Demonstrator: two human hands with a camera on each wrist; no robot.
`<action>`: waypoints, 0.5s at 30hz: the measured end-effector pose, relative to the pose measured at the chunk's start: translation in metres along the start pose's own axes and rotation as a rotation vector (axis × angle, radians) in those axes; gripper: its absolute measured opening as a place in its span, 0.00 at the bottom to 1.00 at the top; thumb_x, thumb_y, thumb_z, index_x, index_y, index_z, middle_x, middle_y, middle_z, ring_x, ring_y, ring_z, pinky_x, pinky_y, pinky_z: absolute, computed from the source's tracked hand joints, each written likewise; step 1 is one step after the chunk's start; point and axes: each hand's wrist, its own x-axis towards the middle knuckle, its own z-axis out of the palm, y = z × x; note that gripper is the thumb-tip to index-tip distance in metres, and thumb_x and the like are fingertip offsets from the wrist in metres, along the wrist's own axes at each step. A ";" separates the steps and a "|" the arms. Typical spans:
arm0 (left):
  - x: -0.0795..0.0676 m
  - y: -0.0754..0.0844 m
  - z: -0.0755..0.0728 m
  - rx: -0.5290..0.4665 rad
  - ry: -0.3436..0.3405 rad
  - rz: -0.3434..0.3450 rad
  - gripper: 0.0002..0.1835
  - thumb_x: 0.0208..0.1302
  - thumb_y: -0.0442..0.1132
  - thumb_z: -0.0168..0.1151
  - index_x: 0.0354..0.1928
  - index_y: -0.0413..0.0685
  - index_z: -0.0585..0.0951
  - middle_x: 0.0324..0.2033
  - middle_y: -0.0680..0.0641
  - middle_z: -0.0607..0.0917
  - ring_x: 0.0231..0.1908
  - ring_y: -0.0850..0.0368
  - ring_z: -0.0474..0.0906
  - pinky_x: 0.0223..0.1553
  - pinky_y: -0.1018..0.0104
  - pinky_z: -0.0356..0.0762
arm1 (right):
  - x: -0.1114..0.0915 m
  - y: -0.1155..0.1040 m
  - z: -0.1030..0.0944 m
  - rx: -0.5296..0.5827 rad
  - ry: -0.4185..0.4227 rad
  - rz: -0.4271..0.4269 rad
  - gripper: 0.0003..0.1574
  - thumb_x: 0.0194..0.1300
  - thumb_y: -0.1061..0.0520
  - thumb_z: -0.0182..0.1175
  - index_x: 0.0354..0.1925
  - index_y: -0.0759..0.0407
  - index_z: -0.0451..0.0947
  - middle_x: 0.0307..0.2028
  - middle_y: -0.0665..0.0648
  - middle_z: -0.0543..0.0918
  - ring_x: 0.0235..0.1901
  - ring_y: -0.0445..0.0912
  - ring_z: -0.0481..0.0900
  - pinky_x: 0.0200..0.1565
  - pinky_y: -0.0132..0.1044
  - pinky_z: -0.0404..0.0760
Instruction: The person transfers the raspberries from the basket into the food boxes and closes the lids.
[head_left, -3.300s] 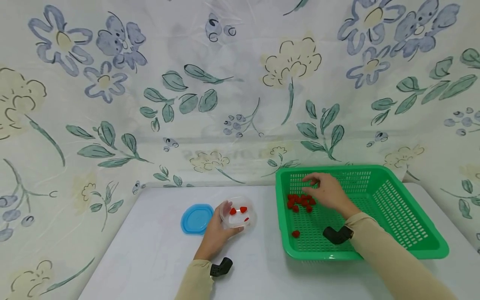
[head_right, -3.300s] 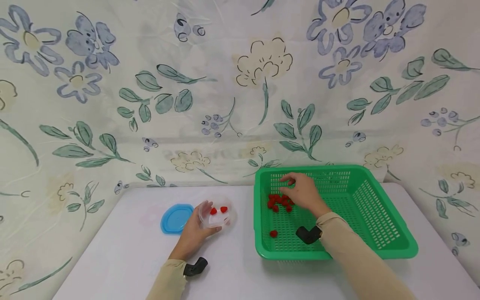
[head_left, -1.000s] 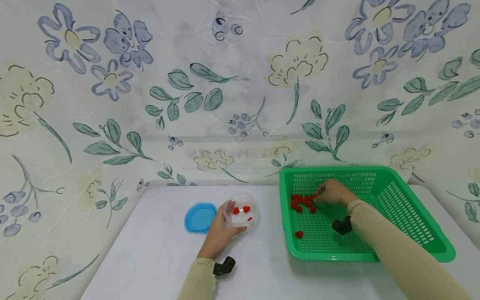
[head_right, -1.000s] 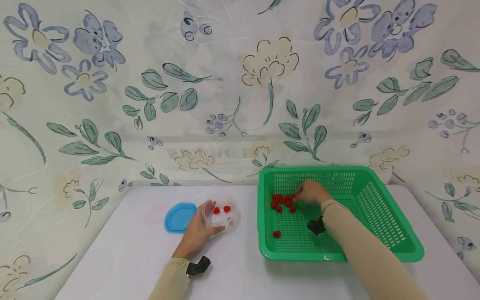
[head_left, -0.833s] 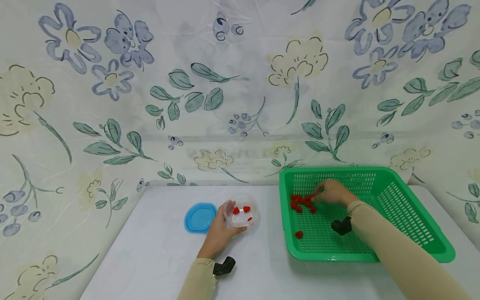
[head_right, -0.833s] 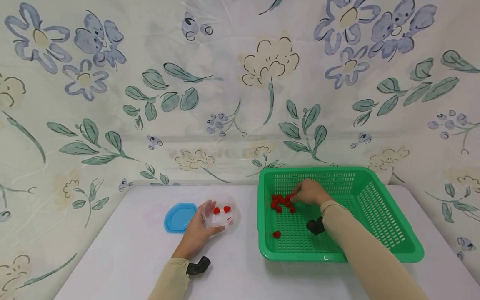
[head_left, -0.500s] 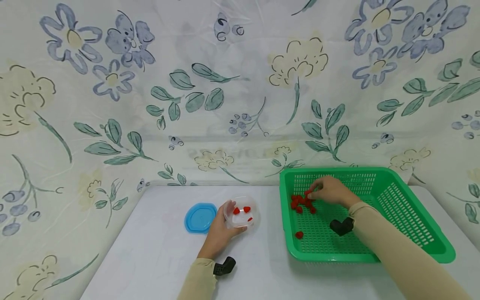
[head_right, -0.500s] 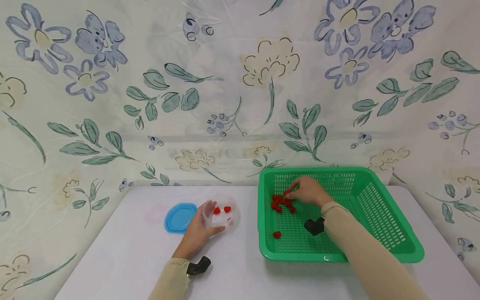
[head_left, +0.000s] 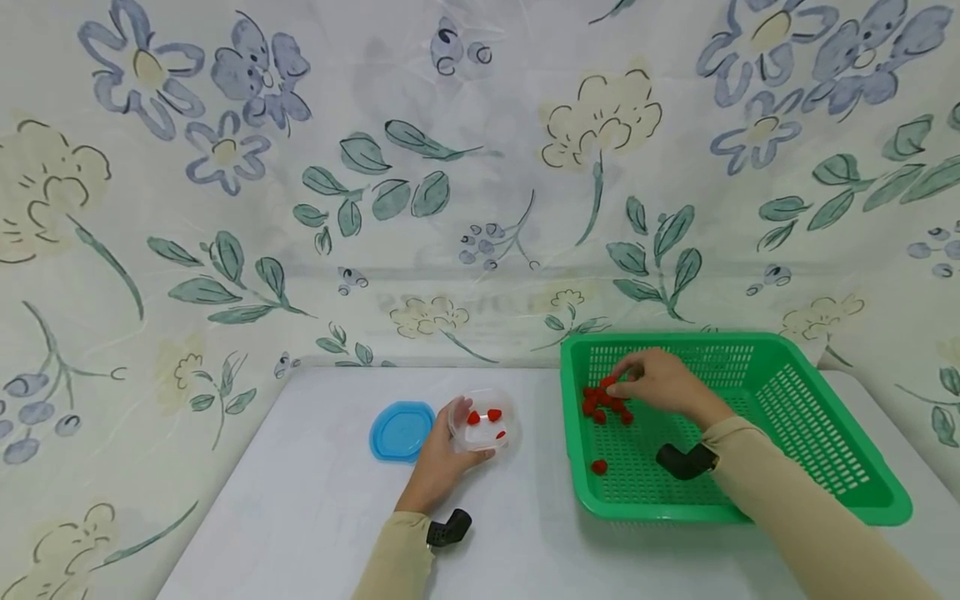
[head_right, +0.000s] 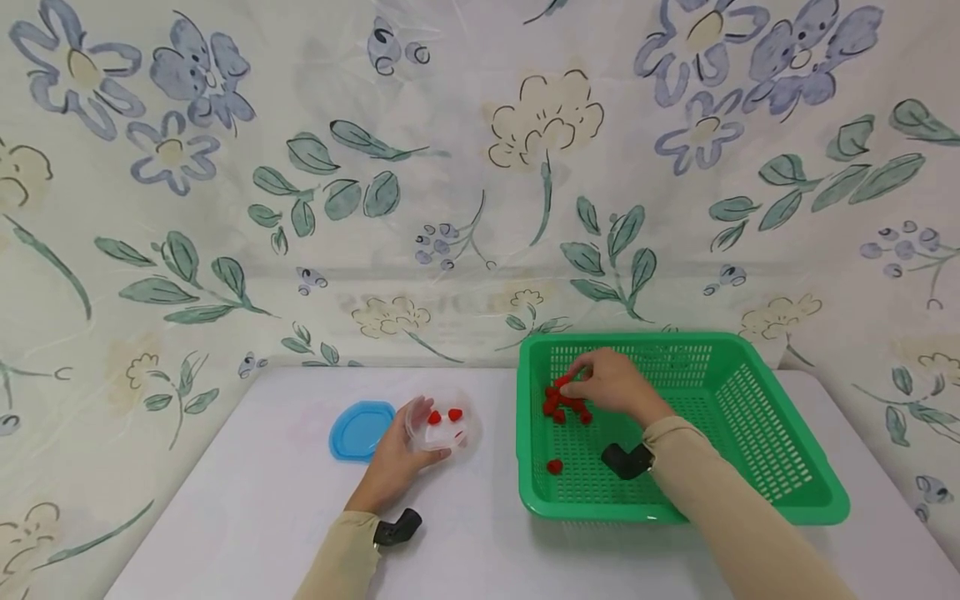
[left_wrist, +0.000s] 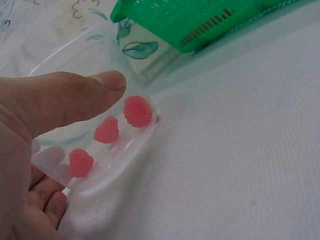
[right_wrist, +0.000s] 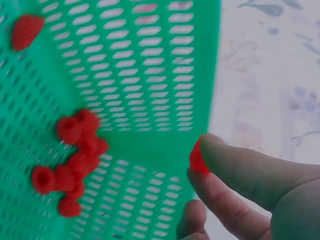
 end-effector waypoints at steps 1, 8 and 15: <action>0.000 0.000 0.000 0.003 0.001 -0.003 0.53 0.53 0.44 0.79 0.77 0.49 0.58 0.71 0.49 0.70 0.73 0.44 0.58 0.70 0.38 0.59 | -0.001 -0.003 0.000 -0.001 0.000 -0.002 0.19 0.68 0.50 0.65 0.51 0.61 0.83 0.43 0.60 0.82 0.38 0.51 0.77 0.35 0.43 0.78; 0.000 0.003 0.001 0.002 0.008 -0.008 0.53 0.53 0.44 0.79 0.76 0.49 0.59 0.71 0.49 0.70 0.73 0.45 0.58 0.70 0.38 0.58 | -0.009 -0.019 -0.001 0.004 0.021 -0.012 0.19 0.68 0.49 0.65 0.51 0.60 0.83 0.43 0.60 0.82 0.38 0.52 0.76 0.33 0.42 0.77; 0.000 0.005 0.001 0.019 0.008 -0.028 0.53 0.53 0.44 0.79 0.76 0.49 0.58 0.71 0.48 0.70 0.73 0.44 0.58 0.70 0.37 0.58 | -0.016 -0.030 0.004 0.009 0.059 -0.031 0.17 0.68 0.50 0.66 0.50 0.59 0.83 0.39 0.57 0.83 0.32 0.49 0.76 0.31 0.40 0.76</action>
